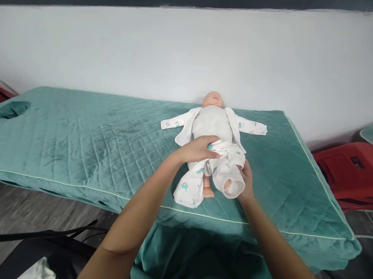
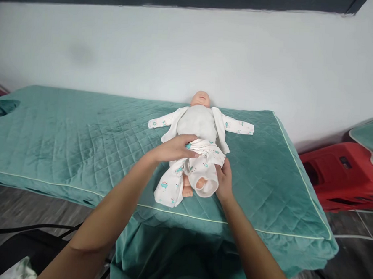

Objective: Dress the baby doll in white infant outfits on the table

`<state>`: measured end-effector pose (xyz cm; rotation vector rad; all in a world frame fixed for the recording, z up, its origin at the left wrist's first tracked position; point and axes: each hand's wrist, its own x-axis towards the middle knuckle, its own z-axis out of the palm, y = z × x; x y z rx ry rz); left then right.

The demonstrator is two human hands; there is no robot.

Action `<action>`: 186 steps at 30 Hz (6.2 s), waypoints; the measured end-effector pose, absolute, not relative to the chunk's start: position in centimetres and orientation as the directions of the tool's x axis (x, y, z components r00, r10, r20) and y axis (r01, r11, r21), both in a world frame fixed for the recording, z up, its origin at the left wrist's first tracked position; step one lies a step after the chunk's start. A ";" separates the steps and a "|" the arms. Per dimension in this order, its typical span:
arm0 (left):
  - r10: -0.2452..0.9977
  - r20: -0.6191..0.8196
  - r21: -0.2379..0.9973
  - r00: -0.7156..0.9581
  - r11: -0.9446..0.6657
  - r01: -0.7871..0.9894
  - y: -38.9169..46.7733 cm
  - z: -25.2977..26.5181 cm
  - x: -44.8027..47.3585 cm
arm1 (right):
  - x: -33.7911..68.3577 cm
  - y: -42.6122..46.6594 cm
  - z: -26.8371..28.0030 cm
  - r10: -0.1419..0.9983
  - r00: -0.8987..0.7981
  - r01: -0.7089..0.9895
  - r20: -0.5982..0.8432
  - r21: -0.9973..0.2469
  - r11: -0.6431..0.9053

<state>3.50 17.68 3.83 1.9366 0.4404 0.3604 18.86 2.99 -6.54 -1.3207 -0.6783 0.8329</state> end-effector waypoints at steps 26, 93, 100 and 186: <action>0.656 -0.006 0.982 0.755 0.146 -0.118 19.4 -1.9 1.2 | 22.8 7.5 -5.3 0.790 0.475 0.477 0.388 -0.868 0.139; 0.852 -0.079 0.859 0.517 0.322 -0.398 18.2 -5.9 0.5 | 19.8 14.0 -0.7 0.912 -0.397 -0.151 -0.100 -0.973 -0.172; 0.796 -0.039 0.889 0.604 0.304 -0.343 18.2 -5.9 0.3 | 19.3 14.2 -1.1 0.944 -0.310 -0.293 -0.116 -0.933 -0.210; 0.926 -0.218 0.956 0.310 0.266 -0.122 5.4 -5.5 -3.5 | 20.2 12.6 -0.7 0.889 -0.449 0.426 -0.089 -0.896 0.126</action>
